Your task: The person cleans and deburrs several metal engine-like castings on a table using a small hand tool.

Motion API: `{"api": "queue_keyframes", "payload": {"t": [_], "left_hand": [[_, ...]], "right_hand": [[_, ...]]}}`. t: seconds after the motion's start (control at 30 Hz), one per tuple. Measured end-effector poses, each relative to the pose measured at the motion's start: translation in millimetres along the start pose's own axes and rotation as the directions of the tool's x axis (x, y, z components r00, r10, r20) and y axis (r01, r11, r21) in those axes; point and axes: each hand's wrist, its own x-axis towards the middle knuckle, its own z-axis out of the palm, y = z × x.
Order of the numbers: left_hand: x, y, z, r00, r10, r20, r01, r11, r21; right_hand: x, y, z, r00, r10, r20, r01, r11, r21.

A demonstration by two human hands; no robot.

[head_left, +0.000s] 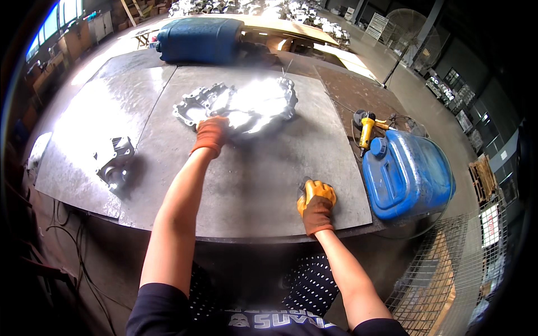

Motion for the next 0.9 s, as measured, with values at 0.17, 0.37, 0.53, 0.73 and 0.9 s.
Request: {"api": "queue_keyframes", "payload": {"t": [0.17,0.37,0.53,0.73,0.9], "left_hand": [[-21.7,-60.3,-9.5,0.995,-0.086,-0.046,0.043,0.813,-0.581],[-117.6,-101.7,-67.9,0.955,-0.136,0.265,0.296,0.54,-0.788],[-193.5,-148.0,-63.0,0.91,0.396,-0.126,-0.412,0.9,-0.143],[-192.3,-140.9,-73.9,0.984,0.11,-0.138,-0.086,0.983,0.164],[-111.7,-46.6,-34.7,0.897,-0.396,-0.197,0.405,0.914,0.006]], "right_hand": [[6.2,-0.6,0.2,0.999,0.019,0.047,-0.019,1.0,0.016],[5.7,0.2,2.5,0.999,0.027,0.04,-0.026,1.0,-0.013],[7.7,-4.0,-3.9,0.998,0.02,0.068,-0.019,1.0,-0.018],[-0.3,2.9,2.4,1.0,0.004,-0.023,-0.006,0.996,-0.093],[1.6,3.3,16.1,1.0,0.024,-0.01,-0.024,0.997,-0.076]]}}
